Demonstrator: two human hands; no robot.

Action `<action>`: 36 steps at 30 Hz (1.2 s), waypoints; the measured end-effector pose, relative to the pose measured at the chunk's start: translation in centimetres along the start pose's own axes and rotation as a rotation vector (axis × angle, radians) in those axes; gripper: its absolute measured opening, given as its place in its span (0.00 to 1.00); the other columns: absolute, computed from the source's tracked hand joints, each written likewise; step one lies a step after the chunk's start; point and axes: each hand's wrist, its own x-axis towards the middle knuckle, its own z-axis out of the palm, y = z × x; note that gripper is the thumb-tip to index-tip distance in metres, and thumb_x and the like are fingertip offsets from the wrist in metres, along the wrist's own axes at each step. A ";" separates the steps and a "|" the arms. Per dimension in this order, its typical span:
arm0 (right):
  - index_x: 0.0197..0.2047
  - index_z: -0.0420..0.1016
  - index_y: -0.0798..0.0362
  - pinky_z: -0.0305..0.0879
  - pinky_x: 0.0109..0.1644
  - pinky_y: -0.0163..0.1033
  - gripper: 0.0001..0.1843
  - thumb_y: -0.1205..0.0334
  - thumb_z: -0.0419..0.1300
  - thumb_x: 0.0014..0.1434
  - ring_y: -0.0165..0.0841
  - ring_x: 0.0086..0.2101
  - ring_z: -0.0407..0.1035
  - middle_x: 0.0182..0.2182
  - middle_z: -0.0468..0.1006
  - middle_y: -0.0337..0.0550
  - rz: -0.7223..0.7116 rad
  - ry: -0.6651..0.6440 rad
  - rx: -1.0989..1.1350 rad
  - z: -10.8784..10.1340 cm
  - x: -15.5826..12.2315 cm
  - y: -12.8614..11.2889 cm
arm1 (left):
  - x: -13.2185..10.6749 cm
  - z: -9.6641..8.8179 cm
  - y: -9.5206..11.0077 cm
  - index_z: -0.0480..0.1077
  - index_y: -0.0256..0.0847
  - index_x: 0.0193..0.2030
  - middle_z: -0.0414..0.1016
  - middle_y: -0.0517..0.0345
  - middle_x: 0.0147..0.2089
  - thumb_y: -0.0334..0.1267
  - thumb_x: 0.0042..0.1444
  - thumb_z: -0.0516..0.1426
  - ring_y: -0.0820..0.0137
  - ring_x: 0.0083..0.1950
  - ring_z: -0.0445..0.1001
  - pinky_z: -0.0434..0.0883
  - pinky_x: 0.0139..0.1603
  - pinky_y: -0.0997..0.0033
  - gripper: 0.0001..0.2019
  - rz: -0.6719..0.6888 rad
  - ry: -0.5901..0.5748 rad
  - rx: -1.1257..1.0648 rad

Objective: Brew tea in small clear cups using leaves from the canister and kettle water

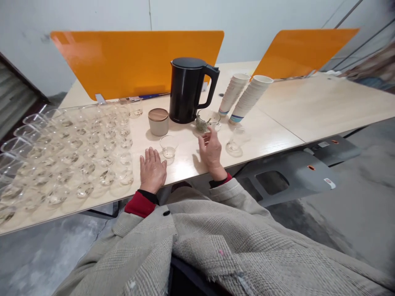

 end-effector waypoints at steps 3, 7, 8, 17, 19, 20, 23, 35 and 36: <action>0.74 0.63 0.56 0.76 0.52 0.50 0.32 0.58 0.57 0.69 0.44 0.42 0.79 0.45 0.84 0.50 0.053 0.101 -0.062 -1.7 2.9 0.8 | 0.0 0.3 -0.1 0.58 0.21 0.79 0.52 0.30 0.83 0.42 0.74 0.44 0.47 0.85 0.51 0.51 0.83 0.40 0.33 -0.002 0.024 0.006; 0.61 0.78 0.52 0.73 0.53 0.50 0.21 0.56 0.59 0.69 0.47 0.47 0.78 0.46 0.85 0.50 -0.025 0.018 -0.213 -3.0 6.7 0.3 | 0.1 0.4 -0.2 0.59 0.20 0.78 0.52 0.29 0.82 0.42 0.74 0.44 0.45 0.85 0.52 0.53 0.82 0.38 0.33 0.012 0.035 0.002; 0.56 0.81 0.51 0.72 0.52 0.50 0.17 0.56 0.58 0.70 0.47 0.48 0.78 0.47 0.85 0.52 -0.039 -0.008 -0.245 -3.1 7.4 0.1 | 0.1 0.4 -0.3 0.59 0.20 0.78 0.52 0.29 0.82 0.42 0.74 0.44 0.45 0.84 0.53 0.53 0.82 0.37 0.33 0.015 0.039 0.000; 0.36 0.79 0.52 0.71 0.47 0.46 0.23 0.53 0.50 0.77 0.42 0.39 0.78 0.33 0.83 0.51 0.025 0.112 -0.148 -2.4 11.4 1.4 | 0.1 0.6 -0.3 0.59 0.19 0.78 0.53 0.28 0.82 0.42 0.74 0.43 0.45 0.84 0.53 0.53 0.82 0.37 0.33 0.018 0.052 -0.011; 0.34 0.77 0.52 0.71 0.44 0.43 0.23 0.51 0.51 0.77 0.40 0.37 0.77 0.29 0.81 0.48 0.020 0.150 -0.060 -2.6 11.9 1.7 | 0.1 0.7 -0.3 0.59 0.20 0.77 0.53 0.28 0.82 0.42 0.74 0.43 0.46 0.84 0.53 0.53 0.82 0.38 0.33 0.011 0.057 -0.010; 0.33 0.76 0.52 0.71 0.43 0.42 0.24 0.50 0.52 0.77 0.39 0.36 0.77 0.28 0.80 0.47 0.021 0.164 -0.018 -2.9 12.0 1.7 | 0.1 0.6 -0.3 0.60 0.20 0.77 0.53 0.28 0.82 0.42 0.74 0.43 0.46 0.85 0.53 0.53 0.82 0.38 0.33 0.009 0.057 -0.008; 0.32 0.75 0.52 0.69 0.37 0.39 0.25 0.48 0.51 0.77 0.34 0.30 0.75 0.25 0.76 0.41 0.043 0.219 0.113 -4.0 12.0 1.4 | 0.0 0.6 -0.3 0.60 0.21 0.77 0.53 0.29 0.82 0.43 0.74 0.43 0.46 0.84 0.53 0.54 0.82 0.39 0.33 0.016 0.054 -0.004; 0.36 0.75 0.51 0.64 0.22 0.30 0.27 0.35 0.57 0.72 0.24 0.20 0.69 0.24 0.72 0.33 -0.037 0.279 0.650 -9.1 7.8 -4.2 | 0.2 0.9 -0.4 0.60 0.21 0.77 0.55 0.30 0.82 0.43 0.73 0.44 0.45 0.84 0.54 0.54 0.82 0.38 0.33 0.018 0.062 -0.001; 0.36 0.75 0.51 0.64 0.22 0.31 0.27 0.35 0.58 0.72 0.24 0.20 0.69 0.24 0.72 0.34 -0.040 0.244 0.678 -9.0 7.1 -5.0 | 0.2 1.0 -0.4 0.60 0.20 0.77 0.54 0.30 0.82 0.43 0.73 0.44 0.45 0.84 0.53 0.54 0.82 0.38 0.33 0.015 0.054 -0.007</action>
